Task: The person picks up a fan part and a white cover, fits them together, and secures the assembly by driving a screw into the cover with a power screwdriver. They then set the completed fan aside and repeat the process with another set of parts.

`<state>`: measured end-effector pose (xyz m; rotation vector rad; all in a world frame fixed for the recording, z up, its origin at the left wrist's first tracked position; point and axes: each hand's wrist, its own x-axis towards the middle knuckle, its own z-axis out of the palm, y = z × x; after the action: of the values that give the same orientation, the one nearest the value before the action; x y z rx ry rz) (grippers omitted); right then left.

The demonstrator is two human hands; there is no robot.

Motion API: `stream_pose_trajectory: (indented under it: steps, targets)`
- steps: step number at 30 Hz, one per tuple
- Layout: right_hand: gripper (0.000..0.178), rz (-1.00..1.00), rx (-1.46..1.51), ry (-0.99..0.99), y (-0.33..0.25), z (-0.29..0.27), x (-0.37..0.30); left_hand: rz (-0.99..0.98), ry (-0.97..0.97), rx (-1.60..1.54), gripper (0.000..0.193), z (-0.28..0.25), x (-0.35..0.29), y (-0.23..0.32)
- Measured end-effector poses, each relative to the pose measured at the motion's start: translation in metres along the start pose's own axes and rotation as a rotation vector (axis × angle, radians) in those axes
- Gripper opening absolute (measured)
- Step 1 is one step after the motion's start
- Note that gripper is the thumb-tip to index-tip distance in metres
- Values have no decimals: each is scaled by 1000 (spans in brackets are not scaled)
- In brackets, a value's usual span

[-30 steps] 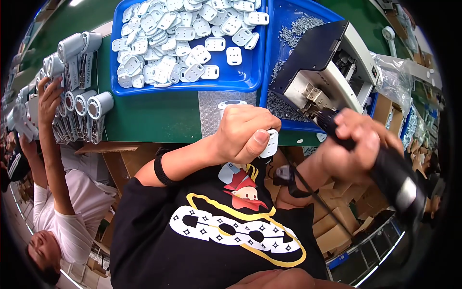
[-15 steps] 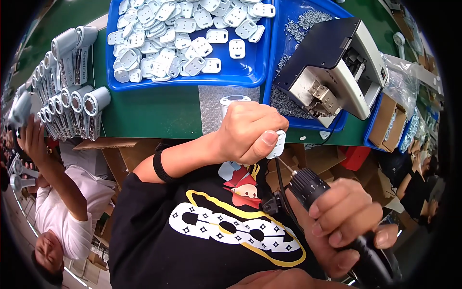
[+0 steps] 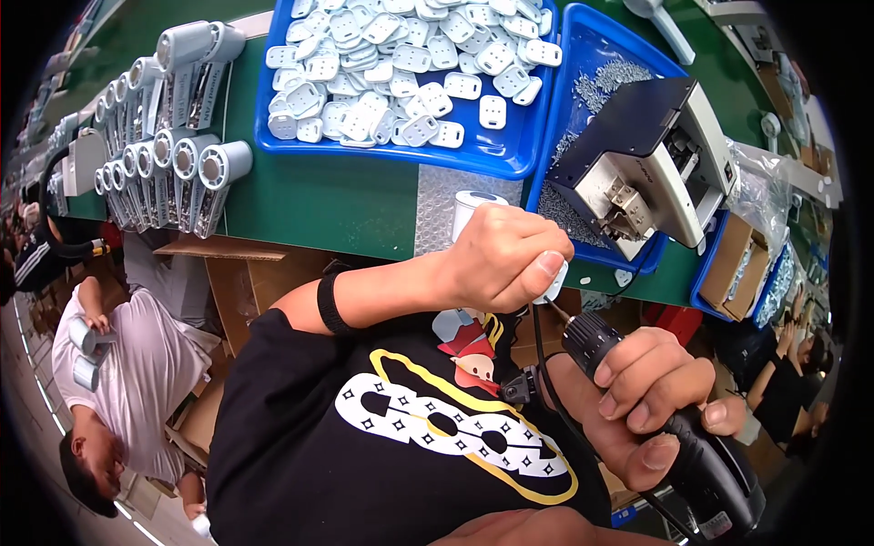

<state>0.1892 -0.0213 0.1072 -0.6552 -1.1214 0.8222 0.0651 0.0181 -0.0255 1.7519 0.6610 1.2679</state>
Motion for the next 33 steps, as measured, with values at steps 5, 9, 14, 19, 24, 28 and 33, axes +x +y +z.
stream_pose_trajectory:
  steps: [5,9,14,19,24,28,33]
  targets:
    - [40,-56,92,175,8,18,8,125,-232,359,29,-52,34,19]
    - [39,252,-301,147,44,29,19,460,-189,968,35,-126,131,-52]
    - [54,341,-1006,-506,125,55,31,-22,-675,1452,38,-271,212,-177]
    - [57,388,-1110,-745,171,58,23,742,221,1345,31,-273,186,-95]
    - [54,431,-1145,-771,170,59,29,-371,195,1022,41,-294,59,84]
    - [57,400,-1019,-698,152,55,33,-738,330,1505,49,-284,-88,97]
    - [53,448,-583,-581,122,44,31,-764,311,1668,49,-255,-180,74]
